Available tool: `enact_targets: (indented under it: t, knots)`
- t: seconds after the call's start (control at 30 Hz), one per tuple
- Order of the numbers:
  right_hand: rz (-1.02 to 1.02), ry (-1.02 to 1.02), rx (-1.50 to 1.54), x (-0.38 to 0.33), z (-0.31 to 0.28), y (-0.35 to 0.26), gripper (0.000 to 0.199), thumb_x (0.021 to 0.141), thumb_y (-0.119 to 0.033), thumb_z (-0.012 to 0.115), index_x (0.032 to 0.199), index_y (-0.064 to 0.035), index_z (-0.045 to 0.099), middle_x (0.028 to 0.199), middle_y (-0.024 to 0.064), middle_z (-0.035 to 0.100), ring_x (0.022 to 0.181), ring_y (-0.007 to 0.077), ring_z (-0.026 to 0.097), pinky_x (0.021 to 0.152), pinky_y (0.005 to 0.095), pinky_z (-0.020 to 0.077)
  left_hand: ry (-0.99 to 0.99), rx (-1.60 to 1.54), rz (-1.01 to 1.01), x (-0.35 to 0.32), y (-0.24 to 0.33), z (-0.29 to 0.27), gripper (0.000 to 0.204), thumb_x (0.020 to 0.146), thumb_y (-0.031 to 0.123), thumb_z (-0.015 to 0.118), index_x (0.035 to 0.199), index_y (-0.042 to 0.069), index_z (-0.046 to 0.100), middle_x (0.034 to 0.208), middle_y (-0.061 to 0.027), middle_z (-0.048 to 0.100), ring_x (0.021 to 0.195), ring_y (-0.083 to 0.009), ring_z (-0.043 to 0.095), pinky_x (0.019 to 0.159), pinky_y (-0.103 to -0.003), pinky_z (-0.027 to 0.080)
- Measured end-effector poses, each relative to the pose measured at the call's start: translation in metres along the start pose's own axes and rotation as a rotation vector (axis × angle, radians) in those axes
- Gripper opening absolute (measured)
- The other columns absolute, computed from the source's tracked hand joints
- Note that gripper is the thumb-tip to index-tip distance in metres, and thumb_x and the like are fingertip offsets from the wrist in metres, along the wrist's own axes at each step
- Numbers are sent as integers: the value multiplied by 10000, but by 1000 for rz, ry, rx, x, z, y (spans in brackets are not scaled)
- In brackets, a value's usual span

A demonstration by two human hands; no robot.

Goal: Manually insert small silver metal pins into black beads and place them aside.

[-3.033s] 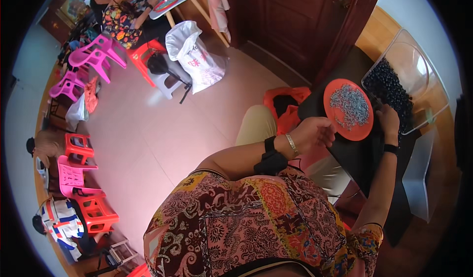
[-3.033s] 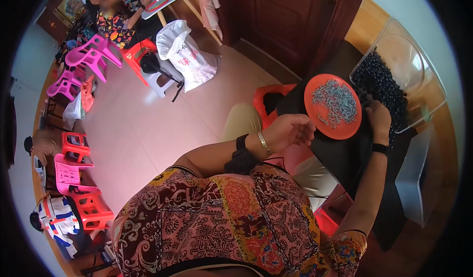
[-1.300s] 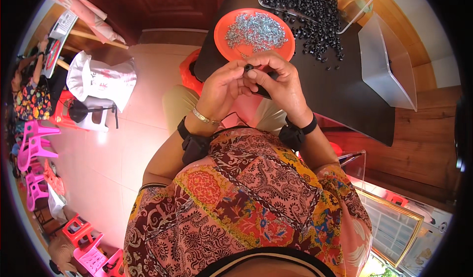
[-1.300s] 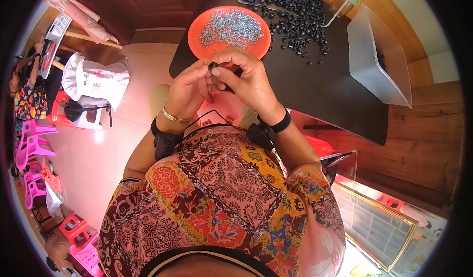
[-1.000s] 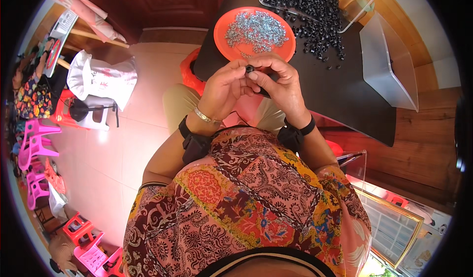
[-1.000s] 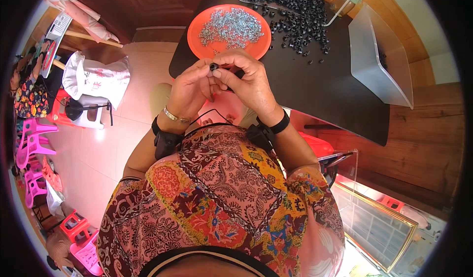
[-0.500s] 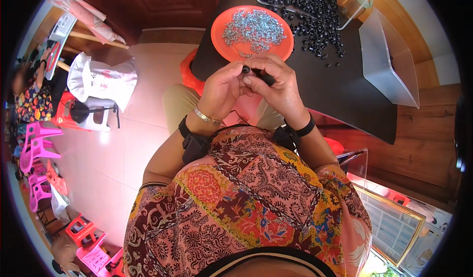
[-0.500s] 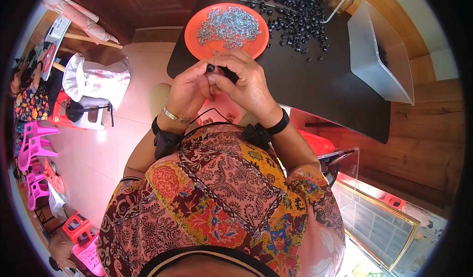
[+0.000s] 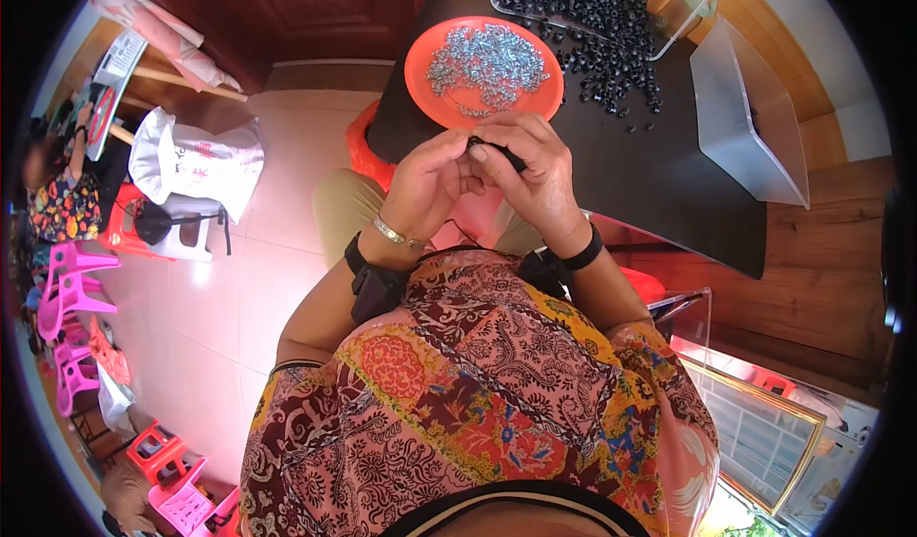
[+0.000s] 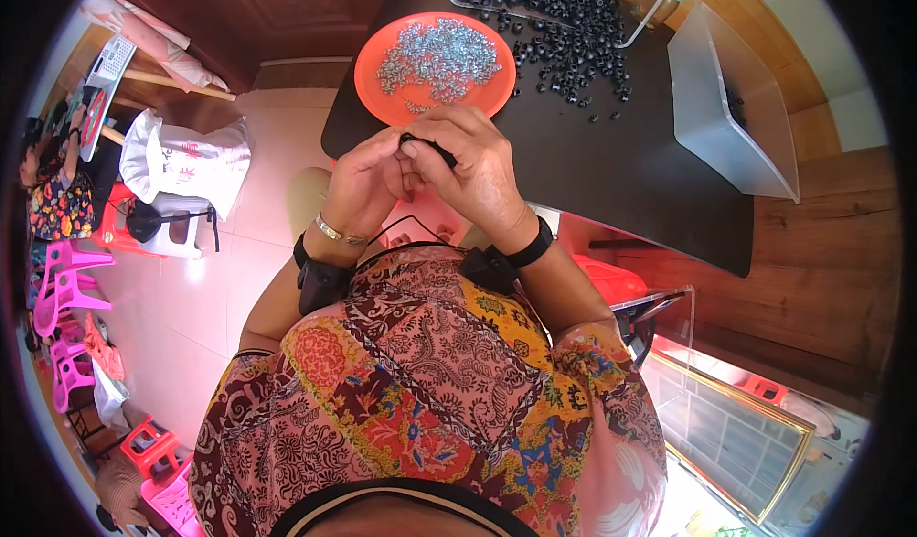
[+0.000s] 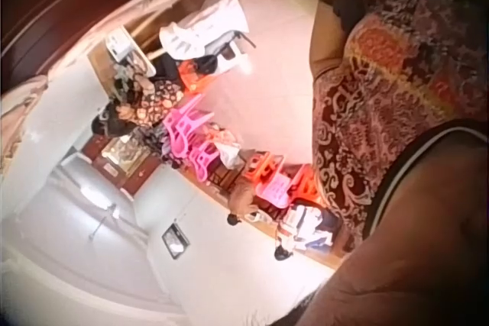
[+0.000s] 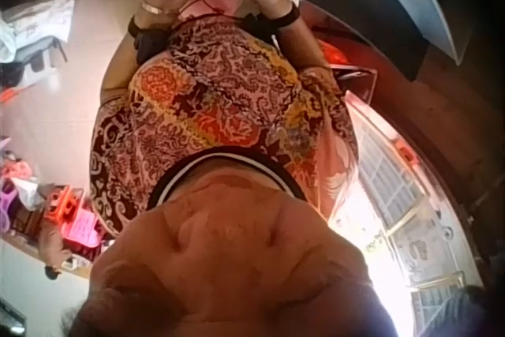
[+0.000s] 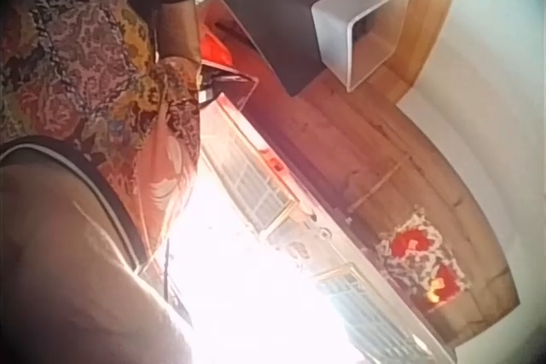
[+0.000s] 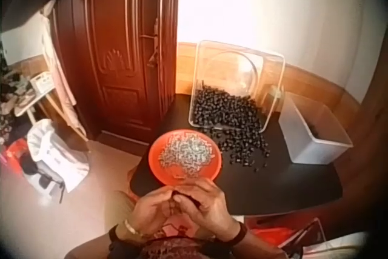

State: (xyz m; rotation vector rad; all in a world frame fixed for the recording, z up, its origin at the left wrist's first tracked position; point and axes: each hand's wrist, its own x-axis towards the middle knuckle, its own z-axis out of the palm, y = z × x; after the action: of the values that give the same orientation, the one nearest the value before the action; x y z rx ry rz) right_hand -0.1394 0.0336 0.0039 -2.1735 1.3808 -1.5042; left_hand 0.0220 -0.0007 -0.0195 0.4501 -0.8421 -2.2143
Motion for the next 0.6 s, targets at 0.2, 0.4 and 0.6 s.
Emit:
enact_targets:
  t: [0.2,0.4,0.6]
  knots:
    - [14,-30,26,-1,-4,-3,122,787,-59,698,904,-27,688,929,110,668,859,248,642,755,333,505,-8,-72,-12,1,-3,-3,275,958,233,434,1083,18,551,949,-68,616,836,-179,614,729,-290,462]
    - [49,-100,-80,36,-32,10,98,824,-45,668,917,-15,683,860,97,664,786,208,650,695,303,504,58,-12,17,-3,3,-15,254,946,269,450,961,31,541,898,-92,599,786,-210,612,709,-317,485]
    - [17,-513,-127,64,-19,42,136,782,-97,616,897,-77,686,867,99,666,851,305,629,749,379,499,75,-52,25,-7,6,-19,230,943,259,455,915,45,534,891,-96,601,799,-226,617,699,-320,481]
